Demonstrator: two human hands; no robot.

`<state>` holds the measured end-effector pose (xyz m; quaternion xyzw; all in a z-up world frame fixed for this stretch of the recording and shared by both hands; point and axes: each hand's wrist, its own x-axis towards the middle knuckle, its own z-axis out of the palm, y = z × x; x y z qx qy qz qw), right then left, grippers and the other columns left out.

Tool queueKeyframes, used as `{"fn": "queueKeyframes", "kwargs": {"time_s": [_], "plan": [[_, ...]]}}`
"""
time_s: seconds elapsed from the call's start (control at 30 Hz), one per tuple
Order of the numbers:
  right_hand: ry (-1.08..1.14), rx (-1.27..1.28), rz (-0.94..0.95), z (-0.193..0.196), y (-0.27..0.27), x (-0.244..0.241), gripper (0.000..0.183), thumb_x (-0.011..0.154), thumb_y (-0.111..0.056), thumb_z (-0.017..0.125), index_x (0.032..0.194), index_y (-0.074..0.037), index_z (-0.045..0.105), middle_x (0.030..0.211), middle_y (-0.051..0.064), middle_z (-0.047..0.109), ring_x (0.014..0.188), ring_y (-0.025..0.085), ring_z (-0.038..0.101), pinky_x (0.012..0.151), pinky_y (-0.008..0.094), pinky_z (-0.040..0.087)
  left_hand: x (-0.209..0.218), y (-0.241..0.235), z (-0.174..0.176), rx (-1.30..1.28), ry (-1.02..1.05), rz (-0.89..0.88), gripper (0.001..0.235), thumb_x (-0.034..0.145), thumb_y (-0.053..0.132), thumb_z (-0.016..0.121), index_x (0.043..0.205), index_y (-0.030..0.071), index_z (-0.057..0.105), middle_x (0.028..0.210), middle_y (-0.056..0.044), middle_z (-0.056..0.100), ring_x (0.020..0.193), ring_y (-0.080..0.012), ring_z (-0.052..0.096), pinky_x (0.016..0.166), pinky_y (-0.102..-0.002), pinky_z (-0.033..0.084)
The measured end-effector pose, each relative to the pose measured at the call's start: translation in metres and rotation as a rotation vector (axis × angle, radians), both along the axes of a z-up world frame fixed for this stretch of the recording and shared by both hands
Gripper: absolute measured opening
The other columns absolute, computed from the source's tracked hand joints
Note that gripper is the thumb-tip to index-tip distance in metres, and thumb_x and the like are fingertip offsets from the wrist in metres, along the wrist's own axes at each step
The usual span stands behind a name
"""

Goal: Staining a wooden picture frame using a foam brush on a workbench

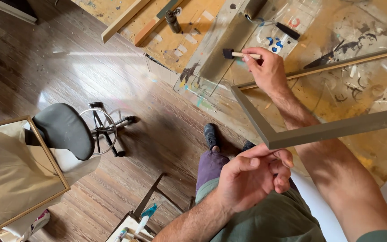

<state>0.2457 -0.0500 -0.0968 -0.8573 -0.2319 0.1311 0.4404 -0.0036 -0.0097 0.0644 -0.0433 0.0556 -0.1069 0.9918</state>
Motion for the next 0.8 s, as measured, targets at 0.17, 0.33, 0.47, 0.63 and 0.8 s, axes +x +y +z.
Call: {"fn": "queueKeyframes", "kwargs": {"time_s": [0.17,0.33,0.47,0.63,0.8], "plan": [[-0.070,0.082,-0.027,-0.004,-0.006,0.006,0.021,0.110,-0.013,0.065,0.126,-0.001,0.070,0.103,0.015,0.078,0.067,0.016,0.072,0.047,0.026,0.060,0.003,0.002,-0.001,0.009,0.004,-0.007,0.041,0.094,0.021,0.064,0.122,-0.009,0.061,0.119,-0.014,0.061,0.087,-0.0225,0.055,0.078,-0.033,0.046],[0.033,0.061,-0.018,-0.005,-0.003,0.007,0.022,0.108,-0.015,0.065,0.126,-0.003,0.071,0.103,0.013,0.078,0.067,0.016,0.071,0.050,0.028,0.060,0.006,0.005,0.002,0.009,0.008,-0.015,0.043,0.094,0.021,0.064,0.122,-0.011,0.061,0.117,-0.014,0.059,0.087,-0.0221,0.054,0.078,-0.032,0.047],[0.033,0.047,-0.041,-0.007,-0.001,0.009,0.021,0.108,-0.014,0.066,0.127,-0.005,0.070,0.104,0.010,0.078,0.067,0.013,0.071,0.049,0.027,0.058,0.008,0.006,0.004,0.007,0.006,-0.017,0.042,0.093,0.020,0.064,0.121,-0.010,0.061,0.118,-0.014,0.060,0.087,-0.0222,0.054,0.078,-0.032,0.047],[-0.127,0.140,-0.081,-0.001,-0.017,0.003,0.018,0.111,-0.004,0.067,0.127,0.002,0.070,0.100,0.018,0.076,0.063,0.012,0.066,0.037,0.019,0.045,0.007,0.006,0.003,0.002,0.010,-0.009,0.042,0.094,0.020,0.063,0.123,-0.010,0.061,0.120,-0.014,0.060,0.088,-0.0221,0.054,0.079,-0.033,0.046],[0.104,0.332,-0.308,0.044,-0.082,-0.041,0.019,0.115,-0.014,0.062,0.125,0.002,0.066,0.102,0.014,0.075,0.066,0.011,0.062,0.051,0.022,0.050,0.008,0.003,-0.005,-0.008,-0.022,0.018,0.040,0.097,0.020,0.061,0.126,-0.008,0.061,0.125,-0.015,0.063,0.088,-0.0242,0.056,0.079,-0.035,0.044]]}}
